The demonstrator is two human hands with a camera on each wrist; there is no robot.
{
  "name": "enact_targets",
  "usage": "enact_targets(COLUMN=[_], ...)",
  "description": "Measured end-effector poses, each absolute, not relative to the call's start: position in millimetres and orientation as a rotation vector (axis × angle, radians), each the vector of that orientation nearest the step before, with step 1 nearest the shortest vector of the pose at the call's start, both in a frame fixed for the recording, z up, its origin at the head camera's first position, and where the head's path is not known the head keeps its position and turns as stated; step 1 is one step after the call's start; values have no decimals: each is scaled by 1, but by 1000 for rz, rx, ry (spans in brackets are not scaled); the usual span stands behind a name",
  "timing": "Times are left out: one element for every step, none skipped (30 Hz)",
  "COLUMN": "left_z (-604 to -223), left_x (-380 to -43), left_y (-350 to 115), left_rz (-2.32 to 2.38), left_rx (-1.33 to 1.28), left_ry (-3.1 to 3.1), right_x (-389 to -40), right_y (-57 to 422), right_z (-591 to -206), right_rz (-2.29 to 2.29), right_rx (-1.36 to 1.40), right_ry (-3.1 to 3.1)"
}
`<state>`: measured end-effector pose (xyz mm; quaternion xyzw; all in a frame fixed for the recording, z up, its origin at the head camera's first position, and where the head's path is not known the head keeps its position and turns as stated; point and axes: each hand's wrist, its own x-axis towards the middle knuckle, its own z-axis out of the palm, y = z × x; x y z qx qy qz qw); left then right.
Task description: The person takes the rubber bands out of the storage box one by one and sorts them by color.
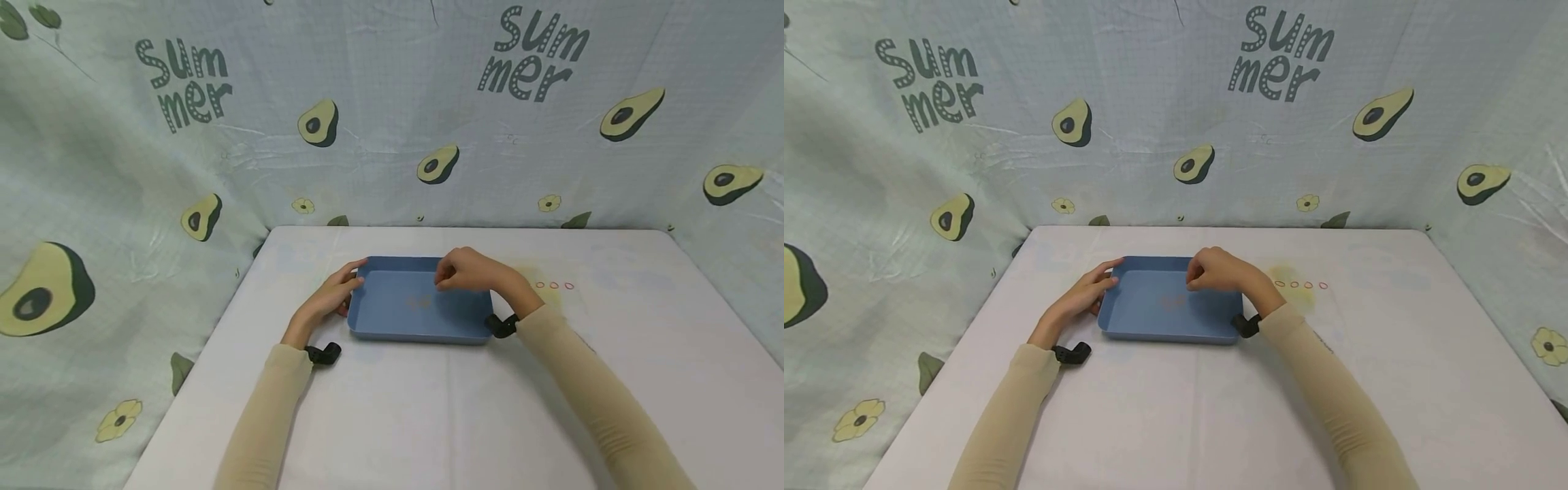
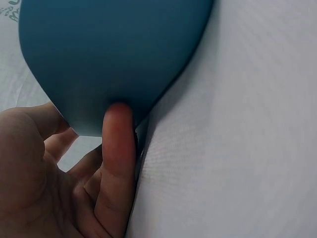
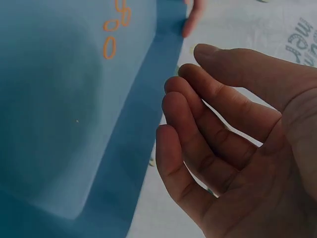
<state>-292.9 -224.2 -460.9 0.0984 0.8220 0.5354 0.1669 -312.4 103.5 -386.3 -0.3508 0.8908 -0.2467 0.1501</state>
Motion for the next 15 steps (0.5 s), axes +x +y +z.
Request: enact_targets(left_z=[-461,-461,-461,-460,-460,-460,-459,-458,-456,-454,-451,-448,-445,-441,-438], left_x=[-293,-293,-294,-294,-294,-294,-294,-294,-294,-293,-291,-289,-287,-285,-283], left_y=[-224,-224,-224,-224,-224,-224,-224,-224,-224,-224,-223,-222,-222,-221,-220], left_rz=[1526,1527,1527,1521,1513,1509,1506,1503,1504,1504,1506,1509,1510,1510,1508], left_rx=[281,282,284,287,290,288,285,284,281,279,279,281,282,283,285], left_ry=[2343,2346,2348,2352,2354,2353,2349,2345,2337,2331,2320,2312,2304,2298,2294], right_x=[-314,-315,-315,-317,-317,-319,-320,-321,-322,-324,-325,-327,-328,-328,-329], right_y=[102,100,98,96,95,93,92,90,89,88,87,86,85,85,84], right_z=[-387,-388,-389,-390,-391,-393,-394,-396,-398,-400,-403,-405,-407,-408,-410], right_rz=[-698,-682,-668,-649,-633,-616,-602,-597,-594,-594,-595,-593,-596,-598,-592], right_rx=[-1020,-1026,-1028,-1029,-1022,-1019,-1016,-1010,-1006,-1000,-992,-989,-988,-979,-971], right_ry=[2559,2562,2562,2563,2563,2562,2559,2553,2548,2541,2536,2531,2522,2514,2509])
